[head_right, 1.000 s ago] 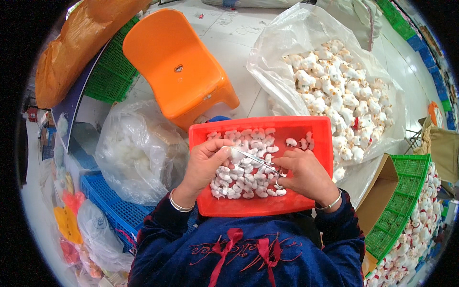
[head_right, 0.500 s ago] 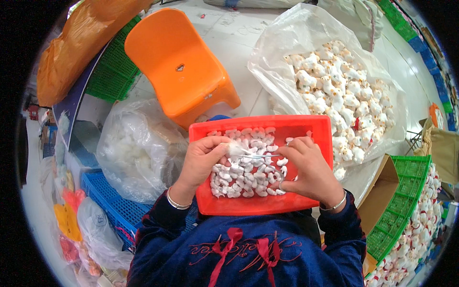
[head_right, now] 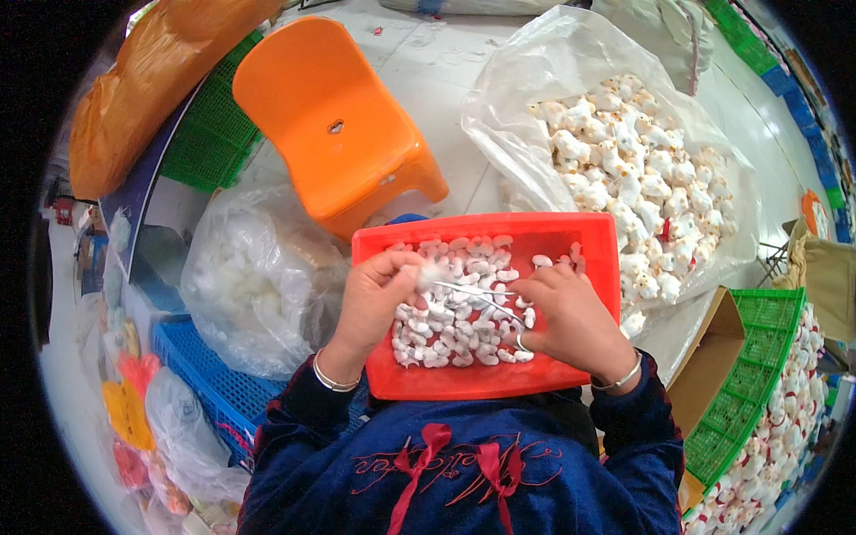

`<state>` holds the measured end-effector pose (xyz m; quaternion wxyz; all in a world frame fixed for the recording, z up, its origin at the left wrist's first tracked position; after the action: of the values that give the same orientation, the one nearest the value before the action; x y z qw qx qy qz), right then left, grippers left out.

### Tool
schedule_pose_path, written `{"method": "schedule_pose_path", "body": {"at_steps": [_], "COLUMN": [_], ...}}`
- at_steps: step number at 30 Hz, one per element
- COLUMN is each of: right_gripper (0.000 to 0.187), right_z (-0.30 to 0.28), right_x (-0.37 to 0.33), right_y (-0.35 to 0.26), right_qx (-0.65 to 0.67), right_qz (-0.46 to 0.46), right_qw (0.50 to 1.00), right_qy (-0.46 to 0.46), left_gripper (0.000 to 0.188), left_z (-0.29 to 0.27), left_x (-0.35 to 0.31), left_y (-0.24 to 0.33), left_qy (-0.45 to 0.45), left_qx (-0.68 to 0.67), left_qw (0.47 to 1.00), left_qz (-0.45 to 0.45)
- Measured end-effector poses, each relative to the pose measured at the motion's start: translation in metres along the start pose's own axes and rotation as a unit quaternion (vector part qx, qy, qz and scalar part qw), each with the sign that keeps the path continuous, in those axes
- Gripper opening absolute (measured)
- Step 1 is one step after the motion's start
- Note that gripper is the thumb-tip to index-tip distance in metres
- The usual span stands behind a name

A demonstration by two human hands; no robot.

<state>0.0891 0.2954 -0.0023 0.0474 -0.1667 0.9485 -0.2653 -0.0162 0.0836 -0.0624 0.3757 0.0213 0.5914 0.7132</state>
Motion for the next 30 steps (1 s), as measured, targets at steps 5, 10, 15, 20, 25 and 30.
{"method": "schedule_pose_path", "body": {"at_steps": [5, 10, 15, 20, 25, 30], "right_gripper": [0.069, 0.050, 0.038, 0.047, 0.066, 0.057], "right_z": [0.019, 0.019, 0.010, 0.010, -0.003, 0.012], "right_x": [-0.004, -0.004, -0.001, 0.002, 0.000, 0.004], "right_y": [-0.002, -0.001, -0.003, -0.007, -0.006, -0.013], "right_qx": [0.101, 0.104, 0.060, 0.042, 0.006, -0.038], "right_qz": [0.024, 0.035, 0.012, 0.008, 0.008, 0.004], "right_qw": [0.993, 0.994, 0.997, 0.998, 0.999, 0.997], "right_qy": [0.047, 0.019, -0.053, -0.047, 0.049, 0.069], "left_gripper": [0.018, 0.019, 0.020, 0.017, 0.012, 0.014], "left_z": [-0.001, 0.001, 0.014, 0.005, -0.010, 0.001], "left_x": [0.004, 0.003, -0.002, -0.002, 0.005, 0.001], "left_y": [-0.018, -0.022, -0.014, -0.012, -0.019, -0.026], "left_qy": [-0.033, -0.039, -0.044, -0.045, -0.023, -0.026], "left_qx": [-0.094, -0.092, 0.086, 0.072, -0.084, -0.123], "left_qw": [0.995, 0.994, 0.995, 0.996, 0.995, 0.991], "left_qz": [-0.022, -0.036, -0.015, -0.020, -0.052, -0.048]}}
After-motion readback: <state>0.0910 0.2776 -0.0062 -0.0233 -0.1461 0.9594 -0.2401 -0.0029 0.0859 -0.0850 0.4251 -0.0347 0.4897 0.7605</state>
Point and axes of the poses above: each hand's wrist, its own x-axis towards the middle knuckle, its own z-axis out of the palm, y = z × x, the point moved 6 cm from there along x, towards the middle knuckle, and after that the axes turned 10 degrees about -z, right-handed, at the moved point
